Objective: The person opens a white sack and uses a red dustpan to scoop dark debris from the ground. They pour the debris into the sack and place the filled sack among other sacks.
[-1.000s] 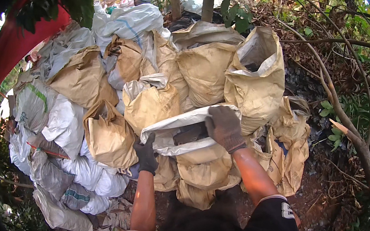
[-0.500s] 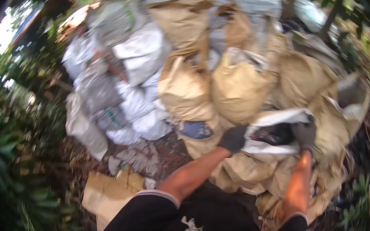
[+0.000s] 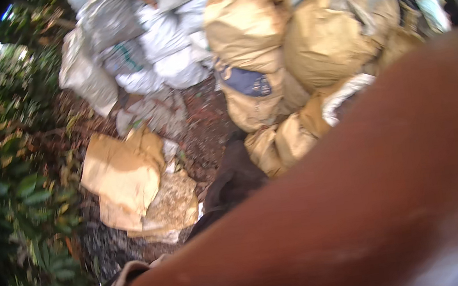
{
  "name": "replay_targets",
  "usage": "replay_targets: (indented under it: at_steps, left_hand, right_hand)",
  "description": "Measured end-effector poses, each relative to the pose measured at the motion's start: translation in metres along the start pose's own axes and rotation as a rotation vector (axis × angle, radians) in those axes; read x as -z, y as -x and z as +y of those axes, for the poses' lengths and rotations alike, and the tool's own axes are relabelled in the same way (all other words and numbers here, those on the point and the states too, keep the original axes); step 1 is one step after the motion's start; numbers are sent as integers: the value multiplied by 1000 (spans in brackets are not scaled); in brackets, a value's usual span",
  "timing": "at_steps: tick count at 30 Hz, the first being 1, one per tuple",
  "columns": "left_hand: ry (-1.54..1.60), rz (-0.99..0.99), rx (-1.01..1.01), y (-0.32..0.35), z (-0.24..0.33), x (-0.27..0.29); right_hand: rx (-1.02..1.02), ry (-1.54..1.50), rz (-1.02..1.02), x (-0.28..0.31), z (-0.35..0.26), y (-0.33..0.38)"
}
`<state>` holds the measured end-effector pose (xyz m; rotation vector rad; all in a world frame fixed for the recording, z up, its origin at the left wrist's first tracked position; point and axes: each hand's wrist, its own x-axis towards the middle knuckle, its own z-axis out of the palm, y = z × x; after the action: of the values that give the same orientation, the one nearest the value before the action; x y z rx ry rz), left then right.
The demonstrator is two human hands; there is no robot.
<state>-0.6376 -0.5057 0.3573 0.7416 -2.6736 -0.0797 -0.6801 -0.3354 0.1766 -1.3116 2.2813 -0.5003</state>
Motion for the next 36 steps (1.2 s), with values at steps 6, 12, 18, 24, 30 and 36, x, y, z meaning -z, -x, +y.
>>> replay_targets:
  at_steps: [6, 12, 18, 24, 30, 36]
  left_hand:
    - [64, -148, 113, -29, -30, 35]
    - [-143, -504, -28, 62, 5, -70]
    - [315, -163, 535, 66, -37, -97]
    - [171, 201, -219, 129, 36, -89]
    - [-122, -124, -82, 215, 70, -114]
    - [38, -409, 251, 211, 53, -135]
  right_hand:
    - [-155, -20, -20, 11, -22, -23]
    - [-140, 52, -303, 21, -20, 10]
    - [-183, 88, -461, 4, 14, 86]
    - [19, -619, -119, 33, 58, 53]
    - [303, -123, 206, 54, 159, -9]
    - [-326, -555, 339, 78, 131, 10]
